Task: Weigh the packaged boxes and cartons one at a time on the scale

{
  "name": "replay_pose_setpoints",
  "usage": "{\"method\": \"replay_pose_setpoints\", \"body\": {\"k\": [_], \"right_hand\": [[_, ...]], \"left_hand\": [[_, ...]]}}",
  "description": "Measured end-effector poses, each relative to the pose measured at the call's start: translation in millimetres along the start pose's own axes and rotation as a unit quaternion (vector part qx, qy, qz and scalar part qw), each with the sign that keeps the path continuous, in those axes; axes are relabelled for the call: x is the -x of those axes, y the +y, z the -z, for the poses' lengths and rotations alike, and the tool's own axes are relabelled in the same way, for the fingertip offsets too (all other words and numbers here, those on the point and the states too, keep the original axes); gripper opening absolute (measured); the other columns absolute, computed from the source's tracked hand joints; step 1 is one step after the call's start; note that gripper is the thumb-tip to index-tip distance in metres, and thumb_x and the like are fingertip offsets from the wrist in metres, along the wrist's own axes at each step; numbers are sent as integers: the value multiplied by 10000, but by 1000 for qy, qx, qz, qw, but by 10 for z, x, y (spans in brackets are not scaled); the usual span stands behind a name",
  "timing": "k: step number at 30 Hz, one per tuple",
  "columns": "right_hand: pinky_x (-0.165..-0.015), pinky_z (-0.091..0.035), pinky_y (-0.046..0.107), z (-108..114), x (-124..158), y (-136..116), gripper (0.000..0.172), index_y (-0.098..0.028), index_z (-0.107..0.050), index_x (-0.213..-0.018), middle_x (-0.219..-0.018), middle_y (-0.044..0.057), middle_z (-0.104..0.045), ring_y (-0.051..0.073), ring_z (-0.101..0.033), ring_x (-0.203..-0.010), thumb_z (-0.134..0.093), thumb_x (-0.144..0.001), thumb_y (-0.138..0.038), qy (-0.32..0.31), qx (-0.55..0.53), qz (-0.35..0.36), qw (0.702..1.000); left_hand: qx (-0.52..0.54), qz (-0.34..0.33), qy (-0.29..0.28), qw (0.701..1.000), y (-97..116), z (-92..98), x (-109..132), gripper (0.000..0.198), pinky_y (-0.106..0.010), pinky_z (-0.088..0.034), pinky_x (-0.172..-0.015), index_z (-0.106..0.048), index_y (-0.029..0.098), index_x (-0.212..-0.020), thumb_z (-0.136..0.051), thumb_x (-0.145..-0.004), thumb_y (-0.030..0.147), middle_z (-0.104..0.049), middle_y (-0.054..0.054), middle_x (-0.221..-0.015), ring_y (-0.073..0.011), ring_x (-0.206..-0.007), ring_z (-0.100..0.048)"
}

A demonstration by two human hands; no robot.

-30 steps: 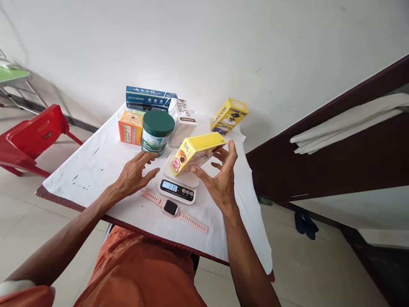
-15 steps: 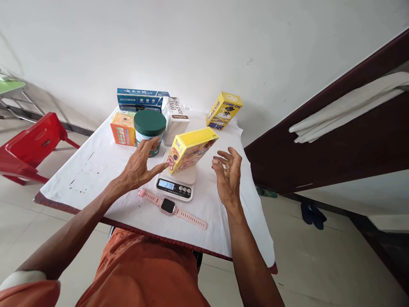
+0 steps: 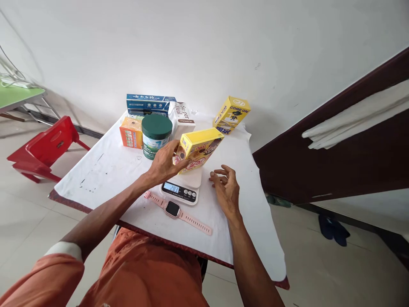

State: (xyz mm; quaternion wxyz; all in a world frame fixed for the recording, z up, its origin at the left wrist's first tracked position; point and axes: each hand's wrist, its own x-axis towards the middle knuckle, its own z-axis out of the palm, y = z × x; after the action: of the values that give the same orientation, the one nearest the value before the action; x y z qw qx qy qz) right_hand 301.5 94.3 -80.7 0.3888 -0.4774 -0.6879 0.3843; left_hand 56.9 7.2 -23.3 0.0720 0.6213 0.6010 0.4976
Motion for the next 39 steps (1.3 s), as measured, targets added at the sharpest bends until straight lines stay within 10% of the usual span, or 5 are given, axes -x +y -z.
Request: {"method": "replay_pose_setpoints", "body": {"k": [8, 15, 31, 36, 39], "right_hand": [[-790, -612, 448, 8, -1, 35, 638, -226, -571, -1319, -1164, 94, -727, 238, -732, -874, -693, -878, -670, -7, 22, 4, 1000], [-811, -597, 457, -28, 1, -22, 551, -198, -635, -1225, -1054, 98, -750, 250, -715, -882, -676, -876, -622, 0, 35, 15, 999], [-875, -586, 442, -14, -8, 12, 472, -205, -706, -1093, -987, 80, -752, 246, -705, -905, -685, -856, -612, -3, 27, -4, 1000], [-761, -589, 405, 59, -127, -20, 530, -207, -676, -1135, -1023, 77, -733, 236, -706, -876, -696, -839, -647, -24, 6, -26, 999], [-761, -591, 410, 176, -354, -55, 587, -228, -629, -1195, -1121, 92, -727, 253, -685, -965, -726, -810, -660, 11, 37, 5, 999]], "left_hand": [[86, 48, 57, 993, 218, 794, 416, 463, -446, -656, -942, -613, 233, -1292, -762, -932, 483, -753, -89, -1253, -239, -1093, -748], [61, 187, 62, 979, -322, 1641, 786, 646, -590, -609, -1067, -623, 227, -1308, -854, -827, 591, -765, -79, -1302, -287, -1140, -748], [-98, 191, 118, 970, -1093, 1602, 715, 900, -534, -651, -951, -591, 206, -1371, -842, -697, 747, -627, -119, -1374, -273, -1114, -717], [-242, 57, 237, 939, -930, 1501, 740, 1203, -579, -605, -972, -404, 190, -1586, -906, -623, 707, -570, -161, -1441, -326, -1229, -612], [-303, -56, 305, 901, -643, 1348, 747, 983, -514, -600, -925, -497, 164, -1516, -910, -703, 529, -650, -140, -1330, -314, -1173, -612]]}}
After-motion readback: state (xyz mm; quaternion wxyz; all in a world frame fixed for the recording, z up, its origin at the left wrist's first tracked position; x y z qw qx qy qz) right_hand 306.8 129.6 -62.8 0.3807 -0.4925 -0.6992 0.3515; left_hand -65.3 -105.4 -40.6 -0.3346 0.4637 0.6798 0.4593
